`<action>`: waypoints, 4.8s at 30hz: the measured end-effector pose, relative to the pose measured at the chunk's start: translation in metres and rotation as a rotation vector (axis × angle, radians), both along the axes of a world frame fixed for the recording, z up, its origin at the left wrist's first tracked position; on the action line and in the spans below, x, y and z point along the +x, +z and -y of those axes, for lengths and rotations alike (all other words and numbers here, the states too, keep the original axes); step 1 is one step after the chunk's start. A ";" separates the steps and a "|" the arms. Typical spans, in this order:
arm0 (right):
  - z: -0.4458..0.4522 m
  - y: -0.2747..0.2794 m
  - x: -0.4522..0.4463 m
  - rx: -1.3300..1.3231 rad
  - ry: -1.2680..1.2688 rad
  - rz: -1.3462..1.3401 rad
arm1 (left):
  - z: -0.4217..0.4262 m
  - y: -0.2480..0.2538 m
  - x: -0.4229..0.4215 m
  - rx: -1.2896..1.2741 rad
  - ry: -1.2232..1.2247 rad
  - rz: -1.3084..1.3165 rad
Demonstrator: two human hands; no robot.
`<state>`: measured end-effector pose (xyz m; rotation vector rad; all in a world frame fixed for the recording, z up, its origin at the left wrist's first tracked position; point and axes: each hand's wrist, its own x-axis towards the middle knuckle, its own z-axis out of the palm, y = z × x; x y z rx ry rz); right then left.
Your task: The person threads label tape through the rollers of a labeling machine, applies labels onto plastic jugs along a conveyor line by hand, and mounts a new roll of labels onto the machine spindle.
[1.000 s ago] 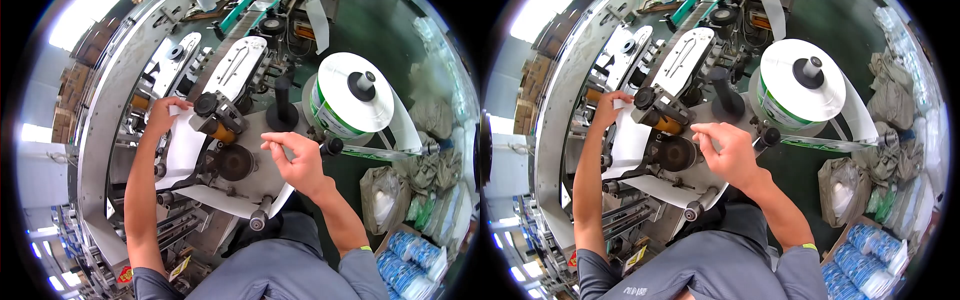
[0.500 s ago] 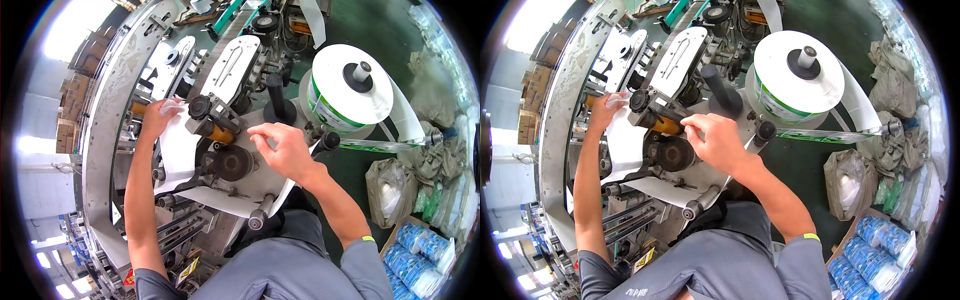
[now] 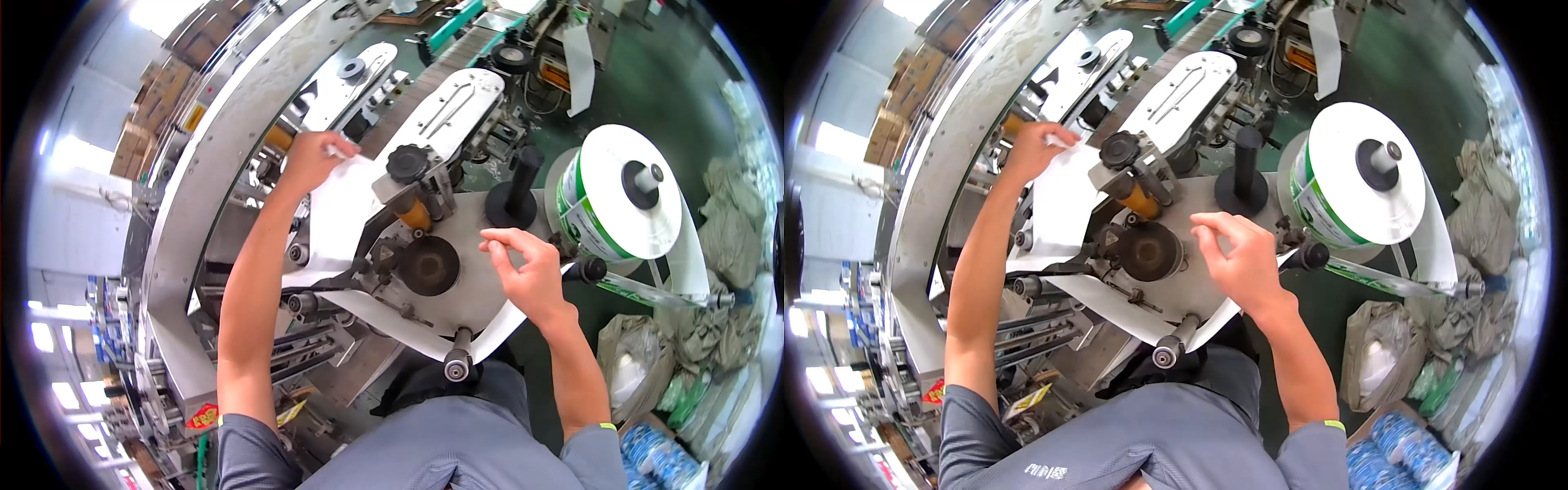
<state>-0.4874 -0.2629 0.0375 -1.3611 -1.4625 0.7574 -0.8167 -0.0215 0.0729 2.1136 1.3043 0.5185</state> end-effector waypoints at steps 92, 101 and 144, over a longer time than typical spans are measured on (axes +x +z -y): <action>-0.126 -0.074 -0.064 -0.179 0.230 0.794 | 0.063 0.012 0.001 -0.020 -0.083 -0.004; -0.125 -0.082 -0.065 -0.048 0.186 0.620 | 0.244 -0.030 -0.126 0.838 1.159 0.463; -0.089 -0.073 -0.006 -0.758 0.084 0.960 | 0.238 -0.169 -0.213 0.033 0.973 0.864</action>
